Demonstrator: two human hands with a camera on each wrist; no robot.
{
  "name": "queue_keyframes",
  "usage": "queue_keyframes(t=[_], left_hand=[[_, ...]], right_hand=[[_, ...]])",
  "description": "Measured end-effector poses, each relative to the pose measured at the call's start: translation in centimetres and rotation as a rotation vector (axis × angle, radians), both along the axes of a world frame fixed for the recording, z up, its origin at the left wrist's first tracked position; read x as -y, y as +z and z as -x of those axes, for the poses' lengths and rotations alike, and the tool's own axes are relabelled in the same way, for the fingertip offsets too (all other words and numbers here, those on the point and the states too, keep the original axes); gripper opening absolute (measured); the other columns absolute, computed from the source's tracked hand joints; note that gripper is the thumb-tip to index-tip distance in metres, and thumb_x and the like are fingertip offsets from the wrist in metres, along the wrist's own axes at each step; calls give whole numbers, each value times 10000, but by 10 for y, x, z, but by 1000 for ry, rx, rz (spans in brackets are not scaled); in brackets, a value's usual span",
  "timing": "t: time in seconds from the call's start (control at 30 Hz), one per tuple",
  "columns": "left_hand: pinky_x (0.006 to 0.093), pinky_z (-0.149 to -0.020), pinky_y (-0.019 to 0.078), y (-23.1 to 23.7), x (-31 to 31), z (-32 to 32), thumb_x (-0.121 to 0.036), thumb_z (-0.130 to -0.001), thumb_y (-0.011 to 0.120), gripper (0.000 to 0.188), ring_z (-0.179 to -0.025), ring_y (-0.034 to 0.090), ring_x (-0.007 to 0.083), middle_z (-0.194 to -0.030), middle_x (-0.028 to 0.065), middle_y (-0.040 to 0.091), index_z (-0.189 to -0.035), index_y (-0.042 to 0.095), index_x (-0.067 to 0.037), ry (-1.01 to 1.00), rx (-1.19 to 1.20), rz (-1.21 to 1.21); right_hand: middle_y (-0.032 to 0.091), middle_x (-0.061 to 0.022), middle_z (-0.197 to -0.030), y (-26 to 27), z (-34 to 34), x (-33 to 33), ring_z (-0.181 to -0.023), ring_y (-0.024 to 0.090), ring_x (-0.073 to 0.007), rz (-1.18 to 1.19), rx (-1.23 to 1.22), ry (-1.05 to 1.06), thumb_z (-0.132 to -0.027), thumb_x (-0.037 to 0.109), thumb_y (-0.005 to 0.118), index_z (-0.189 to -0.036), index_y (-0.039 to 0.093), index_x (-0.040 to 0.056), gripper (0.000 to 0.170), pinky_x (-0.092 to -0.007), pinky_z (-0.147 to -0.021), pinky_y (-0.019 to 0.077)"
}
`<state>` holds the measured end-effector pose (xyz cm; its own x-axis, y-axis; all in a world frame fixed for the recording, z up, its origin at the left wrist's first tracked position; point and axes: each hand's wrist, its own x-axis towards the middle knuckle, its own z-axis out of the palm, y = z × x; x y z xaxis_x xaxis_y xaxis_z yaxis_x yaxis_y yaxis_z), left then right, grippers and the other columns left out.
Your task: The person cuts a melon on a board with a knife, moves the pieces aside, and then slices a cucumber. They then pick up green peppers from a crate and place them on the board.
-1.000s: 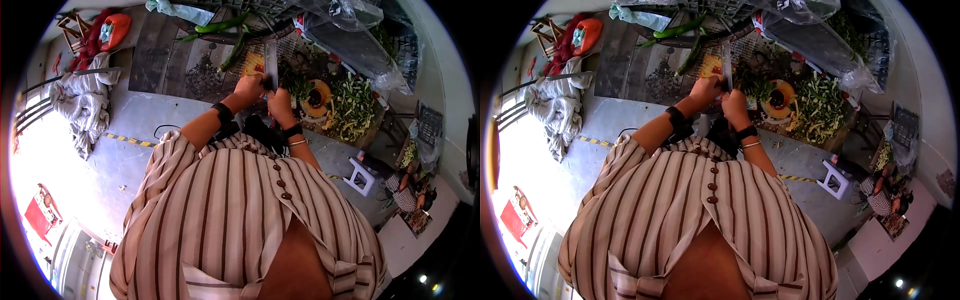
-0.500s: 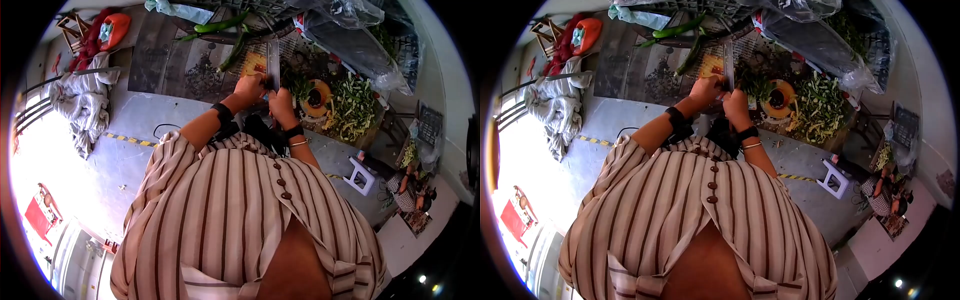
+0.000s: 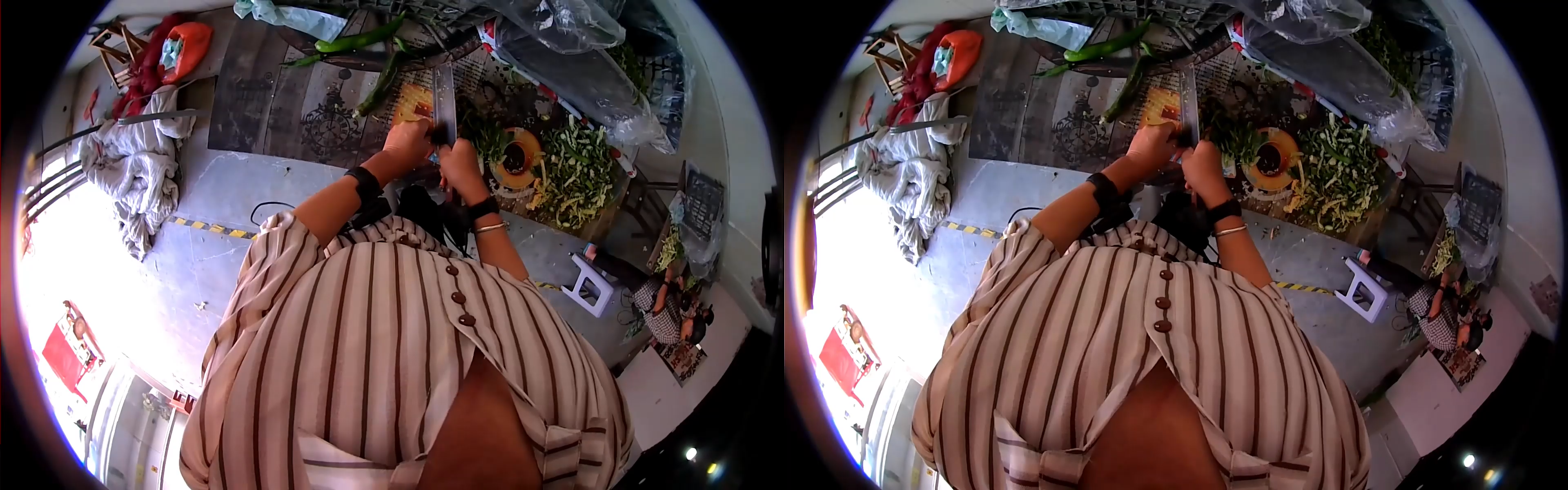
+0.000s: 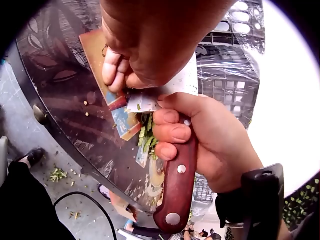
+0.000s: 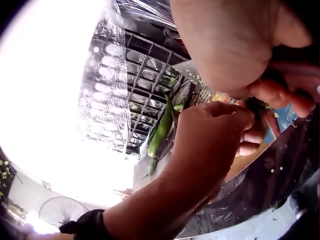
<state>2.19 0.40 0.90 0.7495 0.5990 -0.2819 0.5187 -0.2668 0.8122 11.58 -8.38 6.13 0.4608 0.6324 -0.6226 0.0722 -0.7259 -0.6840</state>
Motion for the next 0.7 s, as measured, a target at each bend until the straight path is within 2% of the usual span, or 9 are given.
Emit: queue_keyframes(t=[0.07, 0.13, 0.23, 0.33, 0.43, 0.5, 0.57, 0.63, 0.7], left_hand=[[440, -684, 448, -4, 0, -1, -154, -749, 498, 158, -781, 567, 367, -794, 185, 598, -848, 575, -58, -11, -2, -22], [441, -685, 448, -4, -1, -1, -152, -748, 497, 155, -776, 568, 367, -794, 183, 599, -845, 578, -62, -28, -2, -43], [439, -689, 448, -11, 0, -3, -158, -745, 508, 143, -774, 569, 362, -790, 174, 602, -828, 584, -71, -57, -64, -80], [433, -692, 451, -14, -1, -4, -166, -741, 518, 148, -772, 571, 361, -782, 168, 605, -829, 595, -76, -6, 0, -68], [426, -696, 453, -5, 2, -3, -172, -738, 527, 164, -778, 575, 355, -783, 160, 610, -847, 607, -80, 33, -49, -17], [416, -694, 457, 3, 2, -1, -170, -738, 527, 182, -775, 583, 342, -788, 154, 614, -872, 616, -86, 89, 37, 12], [410, -688, 460, 9, 0, 0, -177, -739, 534, 181, -774, 586, 335, -784, 151, 616, -872, 620, -89, 90, 8, 37], [404, -682, 462, 2, 2, -1, -185, -741, 541, 181, -773, 589, 328, -779, 148, 618, -873, 623, -92, 79, -14, 63], [392, -659, 468, -3, -4, 1, -201, -743, 558, 179, -780, 593, 313, -814, 142, 615, -872, 623, -97, -66, 23, -122]], right_hand=[[463, -102, -425, -3, -1, -3, -329, 490, -210, 12, -14, -13, -820, 143, 452, -623, 517, -67, 295, -324, -343, 395], [497, -158, -455, -11, -1, -7, -366, 535, -263, 68, 88, 74, -821, 125, 471, -664, 538, -88, 274, -354, -360, 423], [501, -183, -462, -17, -1, -13, -366, 538, -275, 5, 150, 80, -826, 132, 481, -650, 518, -109, 300, -363, -356, 427], [493, -182, -458, -21, -4, -12, -365, 536, -275, -17, 87, -5, -827, 130, 474, -624, 493, -102, 310, -360, -349, 418], [489, -174, -457, -23, -5, -7, -360, 530, -264, -88, 49, -102, -826, 135, 474, -592, 460, -86, 322, -350, -338, 402], [482, -165, -451, -22, -7, -5, -351, 522, -251, -128, 73, -101, -825, 136, 473, -583, 450, -76, 322, -345, -334, 395], [461, -142, -434, -18, -11, 0, -330, 497, -220, -158, 62, -89, -823, 140, 469, -592, 447, -68, 312, -334, -329, 386], [457, -133, -431, -8, -10, 2, -328, 493, -217, -123, 77, -90, -825, 142, 464, -597, 451, -68, 309, -332, -329, 385], [454, -125, -428, -4, -9, 1, -326, 490, -213, -101, 89, -82, -826, 143, 460, -602, 455, -67, 307, -330, -330, 385]])
